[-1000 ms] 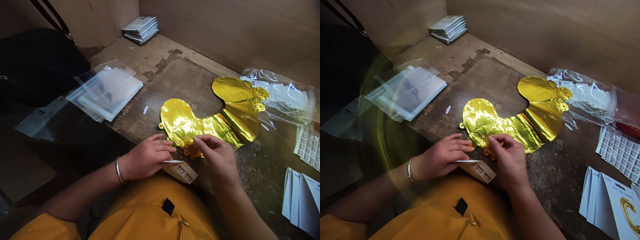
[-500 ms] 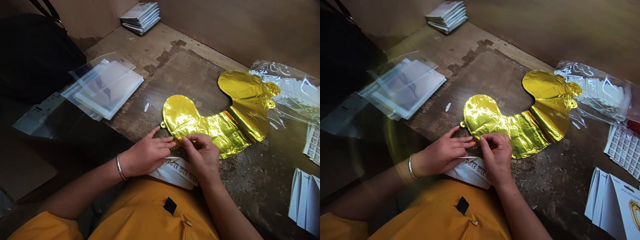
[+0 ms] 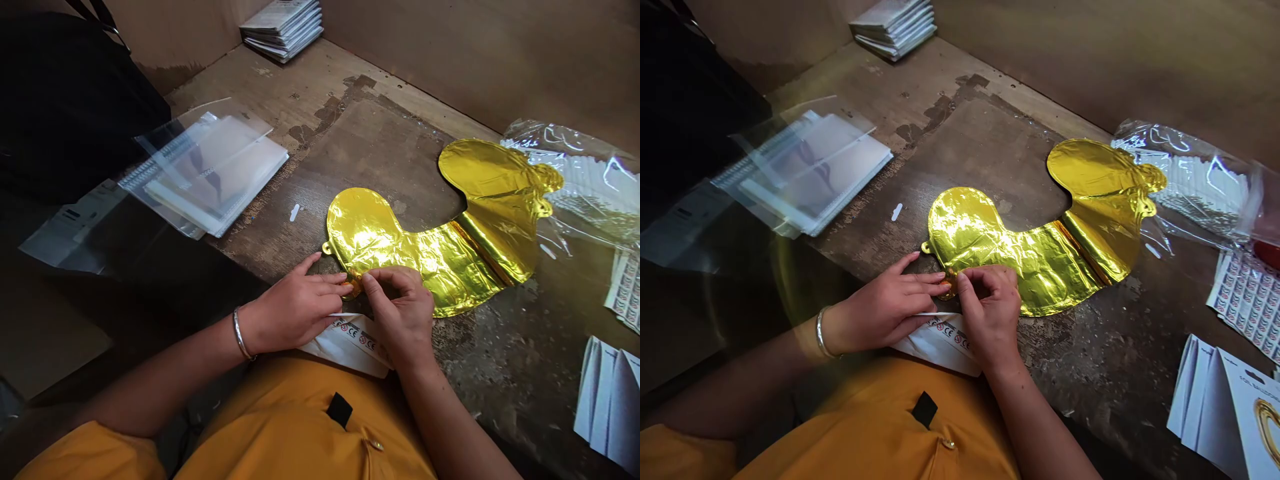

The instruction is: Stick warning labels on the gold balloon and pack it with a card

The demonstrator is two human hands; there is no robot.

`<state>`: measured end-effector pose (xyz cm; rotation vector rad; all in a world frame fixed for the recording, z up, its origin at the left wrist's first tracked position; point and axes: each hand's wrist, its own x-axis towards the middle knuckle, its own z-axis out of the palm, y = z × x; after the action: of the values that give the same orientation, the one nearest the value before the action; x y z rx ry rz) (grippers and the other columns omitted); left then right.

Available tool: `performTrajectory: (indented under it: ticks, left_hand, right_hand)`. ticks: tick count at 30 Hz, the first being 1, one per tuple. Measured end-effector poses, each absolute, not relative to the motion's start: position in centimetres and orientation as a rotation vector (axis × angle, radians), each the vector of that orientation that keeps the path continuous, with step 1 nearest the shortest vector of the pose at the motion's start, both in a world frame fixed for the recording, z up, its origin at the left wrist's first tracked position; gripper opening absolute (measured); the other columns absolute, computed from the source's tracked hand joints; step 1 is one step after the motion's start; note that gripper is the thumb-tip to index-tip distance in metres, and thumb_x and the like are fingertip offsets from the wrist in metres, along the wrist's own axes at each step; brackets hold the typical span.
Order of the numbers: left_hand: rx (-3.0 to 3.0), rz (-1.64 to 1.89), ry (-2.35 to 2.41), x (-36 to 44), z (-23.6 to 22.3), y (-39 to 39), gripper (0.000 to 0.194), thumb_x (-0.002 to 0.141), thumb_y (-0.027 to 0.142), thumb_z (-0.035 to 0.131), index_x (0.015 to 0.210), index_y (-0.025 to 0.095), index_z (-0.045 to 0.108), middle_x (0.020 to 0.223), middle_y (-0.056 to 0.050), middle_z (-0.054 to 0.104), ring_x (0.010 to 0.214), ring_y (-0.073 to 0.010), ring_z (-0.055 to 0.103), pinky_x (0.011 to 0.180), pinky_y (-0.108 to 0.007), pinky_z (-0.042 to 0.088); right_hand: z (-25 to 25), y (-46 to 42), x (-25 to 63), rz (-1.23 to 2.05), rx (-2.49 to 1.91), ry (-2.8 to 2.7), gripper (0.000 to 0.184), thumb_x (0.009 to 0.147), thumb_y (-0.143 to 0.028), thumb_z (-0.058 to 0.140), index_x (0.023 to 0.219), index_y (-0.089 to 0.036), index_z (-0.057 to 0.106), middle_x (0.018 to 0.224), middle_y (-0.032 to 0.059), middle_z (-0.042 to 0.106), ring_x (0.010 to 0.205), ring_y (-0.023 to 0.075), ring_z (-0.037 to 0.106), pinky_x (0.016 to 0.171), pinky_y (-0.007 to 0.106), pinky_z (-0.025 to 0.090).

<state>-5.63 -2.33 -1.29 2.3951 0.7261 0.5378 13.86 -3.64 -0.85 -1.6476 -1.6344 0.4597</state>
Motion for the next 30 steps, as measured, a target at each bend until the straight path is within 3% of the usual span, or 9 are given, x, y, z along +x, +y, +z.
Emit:
performTrajectory:
  ticks: [22,30]
  left_hand:
    - [2.417,0.533,0.723,-5.6,-1.2,-2.2,0.010,0.091,0.019,0.051,0.093,0.017,0.061,0.128,-0.008,0.063,0.126,-0.0236,0.053,0.116,-0.054,0.012]
    - [2.425,0.529,0.727,-5.6,-1.0,-2.0,0.010,0.089,0.018,0.053,0.095,0.017,0.061,0.124,-0.007,0.065,0.124,-0.0235,0.055,0.115,-0.053,0.015]
  right_hand:
    - [-1.7,-3.5,13.9,0.307,-1.709,-1.784,0.014,0.083,-0.030,0.064,0.073,-0.021,0.065,0.071,0.0024,0.065,0.076,0.0199,0.055,0.074,0.037,0.042]
    - [-1.4,-2.1,14.2,0.168,-2.074,-1.835,0.031,0.077,-0.048,0.066,0.082,-0.020,0.055,0.066,0.0006,0.056,0.061,0.0173,0.046,0.058,0.030,0.032]
